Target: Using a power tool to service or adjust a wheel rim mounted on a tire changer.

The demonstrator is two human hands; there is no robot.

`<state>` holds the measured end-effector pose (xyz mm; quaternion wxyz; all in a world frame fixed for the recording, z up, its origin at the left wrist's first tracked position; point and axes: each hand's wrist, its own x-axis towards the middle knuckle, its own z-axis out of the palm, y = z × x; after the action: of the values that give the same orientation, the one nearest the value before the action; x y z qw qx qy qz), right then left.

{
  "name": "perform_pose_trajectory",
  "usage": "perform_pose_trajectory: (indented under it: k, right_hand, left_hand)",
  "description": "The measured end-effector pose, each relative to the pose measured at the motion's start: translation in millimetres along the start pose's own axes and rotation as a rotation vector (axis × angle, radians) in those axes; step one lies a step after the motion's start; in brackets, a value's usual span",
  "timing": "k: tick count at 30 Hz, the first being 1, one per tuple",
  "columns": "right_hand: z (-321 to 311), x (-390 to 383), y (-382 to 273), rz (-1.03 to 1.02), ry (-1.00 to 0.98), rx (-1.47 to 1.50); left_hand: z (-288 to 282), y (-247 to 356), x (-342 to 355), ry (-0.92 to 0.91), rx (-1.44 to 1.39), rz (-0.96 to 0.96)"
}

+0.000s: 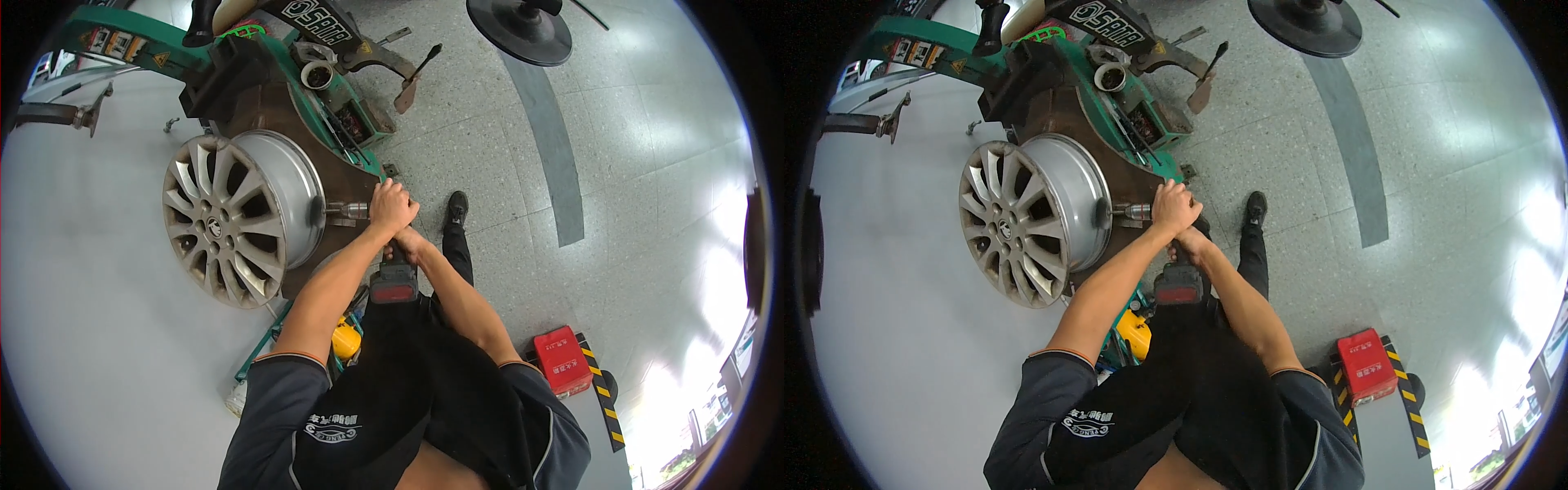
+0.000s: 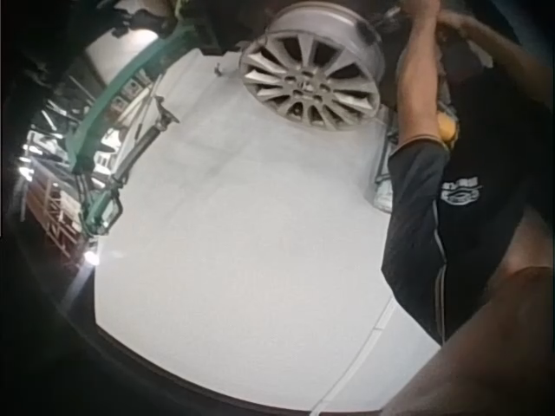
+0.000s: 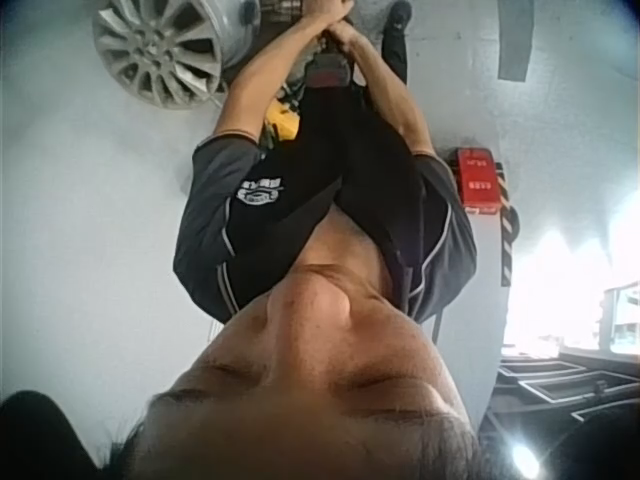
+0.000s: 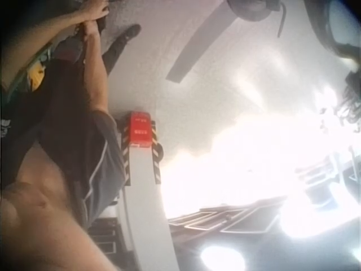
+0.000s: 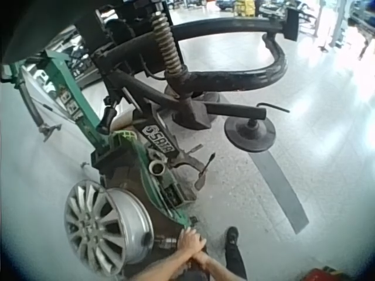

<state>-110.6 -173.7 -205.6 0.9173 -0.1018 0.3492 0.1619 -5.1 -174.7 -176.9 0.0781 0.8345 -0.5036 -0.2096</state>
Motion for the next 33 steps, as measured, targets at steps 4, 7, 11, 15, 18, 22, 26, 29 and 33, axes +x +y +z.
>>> perform_pose_trajectory:
  k: [4,7,11,15,18,22,26,29,33]
  right_hand:
    - [-6.6,2.9,-0.1,-0.019,0.003,-0.023]
    - [-6.9,2.0,1.6,-0.012,-0.005,-0.017]
    - [-7.4,0.8,5.0,0.024,0.007,0.005]
    - [-6.8,1.8,6.2,0.03,-0.012,0.01]
    - [-11.1,2.2,6.1,0.041,0.001,0.022]
    - [-9.3,3.7,2.7,0.038,-0.017,0.019]
    - [-6.5,2.1,-1.1,0.03,-0.023,-0.007]
    - [-9.4,4.6,-2.0,0.052,-0.004,0.025]
    - [-14.6,8.4,-4.5,0.064,0.006,0.01]
  left_hand:
    - [1.6,2.7,2.3,0.038,0.006,0.011]
    - [2.3,2.3,0.3,0.023,-0.011,-0.038]
    - [4.0,3.5,-2.9,-0.003,-0.007,-0.037]
    - [6.0,0.5,-4.1,-0.003,0.017,-0.034]
    - [6.8,3.2,-2.6,-0.004,0.007,-0.032]
    - [10.1,-0.4,0.4,-0.02,0.018,-0.028]
    - [12.3,-3.0,2.3,-0.02,0.037,-0.036]
    - [12.0,-1.4,5.0,-0.028,0.036,-0.044]
    - [11.6,-0.7,9.0,-0.066,0.046,-0.051]
